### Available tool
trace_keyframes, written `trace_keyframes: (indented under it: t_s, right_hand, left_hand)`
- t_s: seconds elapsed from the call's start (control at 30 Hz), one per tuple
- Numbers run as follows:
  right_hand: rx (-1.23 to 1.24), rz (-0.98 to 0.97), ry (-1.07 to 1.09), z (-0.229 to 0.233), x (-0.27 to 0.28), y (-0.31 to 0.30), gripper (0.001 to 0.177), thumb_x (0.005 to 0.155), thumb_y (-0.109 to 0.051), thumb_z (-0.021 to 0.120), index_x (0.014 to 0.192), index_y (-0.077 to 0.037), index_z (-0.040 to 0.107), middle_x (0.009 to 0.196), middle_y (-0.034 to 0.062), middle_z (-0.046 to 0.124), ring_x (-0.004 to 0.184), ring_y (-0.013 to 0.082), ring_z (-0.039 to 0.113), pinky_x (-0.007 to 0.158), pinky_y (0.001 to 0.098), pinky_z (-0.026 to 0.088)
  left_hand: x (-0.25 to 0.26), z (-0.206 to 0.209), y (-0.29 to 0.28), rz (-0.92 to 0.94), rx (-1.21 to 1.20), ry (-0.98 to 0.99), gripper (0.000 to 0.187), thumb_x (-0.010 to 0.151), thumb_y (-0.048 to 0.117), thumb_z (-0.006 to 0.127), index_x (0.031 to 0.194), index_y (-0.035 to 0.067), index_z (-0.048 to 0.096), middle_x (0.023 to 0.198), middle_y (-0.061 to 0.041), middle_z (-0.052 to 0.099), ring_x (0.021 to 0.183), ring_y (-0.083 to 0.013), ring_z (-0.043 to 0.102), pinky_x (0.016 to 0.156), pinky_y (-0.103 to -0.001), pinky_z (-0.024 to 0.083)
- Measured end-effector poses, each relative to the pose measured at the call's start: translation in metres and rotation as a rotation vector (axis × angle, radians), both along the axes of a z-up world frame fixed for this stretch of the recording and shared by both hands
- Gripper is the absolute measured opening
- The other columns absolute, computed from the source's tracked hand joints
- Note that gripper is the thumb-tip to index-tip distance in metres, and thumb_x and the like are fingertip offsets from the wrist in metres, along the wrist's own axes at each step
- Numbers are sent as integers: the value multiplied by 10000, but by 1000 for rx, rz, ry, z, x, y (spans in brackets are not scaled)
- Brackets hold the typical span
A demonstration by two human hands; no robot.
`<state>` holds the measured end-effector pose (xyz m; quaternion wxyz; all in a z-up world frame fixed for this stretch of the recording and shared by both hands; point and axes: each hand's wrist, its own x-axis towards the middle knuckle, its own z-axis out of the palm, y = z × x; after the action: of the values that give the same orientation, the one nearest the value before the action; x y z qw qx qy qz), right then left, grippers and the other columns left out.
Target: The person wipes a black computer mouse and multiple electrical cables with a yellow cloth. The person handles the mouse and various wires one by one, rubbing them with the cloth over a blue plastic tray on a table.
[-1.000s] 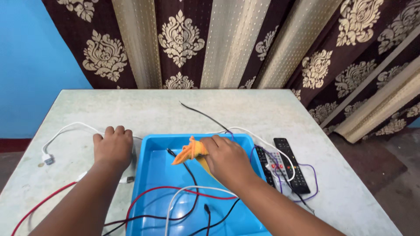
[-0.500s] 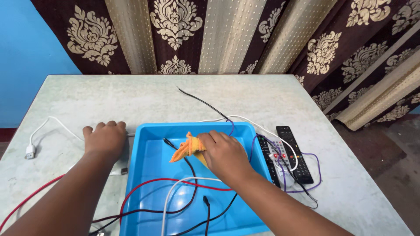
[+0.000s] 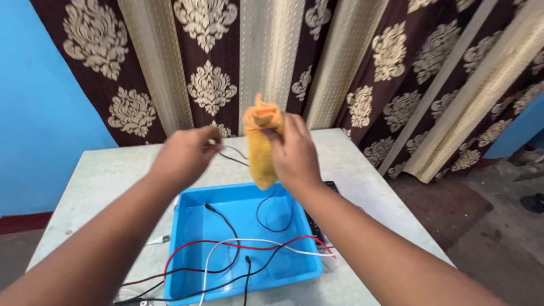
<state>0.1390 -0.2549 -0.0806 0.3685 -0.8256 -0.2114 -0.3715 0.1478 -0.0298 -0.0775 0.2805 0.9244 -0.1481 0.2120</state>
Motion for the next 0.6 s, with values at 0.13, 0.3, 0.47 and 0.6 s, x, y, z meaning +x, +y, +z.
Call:
trace_keyframes:
  t_s: [0.13,0.3,0.47,0.6]
  right_hand:
    - [-115,268,-81,32,-40,10,459,912,-80,591,1359,14,548,1294,240,623,1183,438,603,978,484,482]
    - [-232,220,241,66,-64,-2,270,940,-249,677,1115,-43,660,1071,205,715,1035,406,680,871,466,537]
    - [-450,198,187,76,-77,-40,199,891,-203,665,1011,-46,683,1009,198,723,998,415,676,827,493,536]
    - [-600,8,215,75,-80,-78,216,886,-200,643,1044,-54,672,1026,196,705,980,410,681,843,500,538]
  left_hand:
    - [-28,31,-38,-155,-127,-177,173,821,137,733,978,64,744,895,-188,747,859,-412,702,735,-470,560]
    - [-55,51,-30,-206,-102,51,212,744,172,791,918,58,755,785,-154,754,724,-280,748,682,-412,572]
    - [-71,68,0,-89,76,254,378,782,386,843,784,20,747,653,-119,687,595,-215,606,604,-396,495]
    - [-82,67,37,30,52,358,455,835,439,820,761,-5,752,630,-127,608,593,-190,492,579,-391,434]
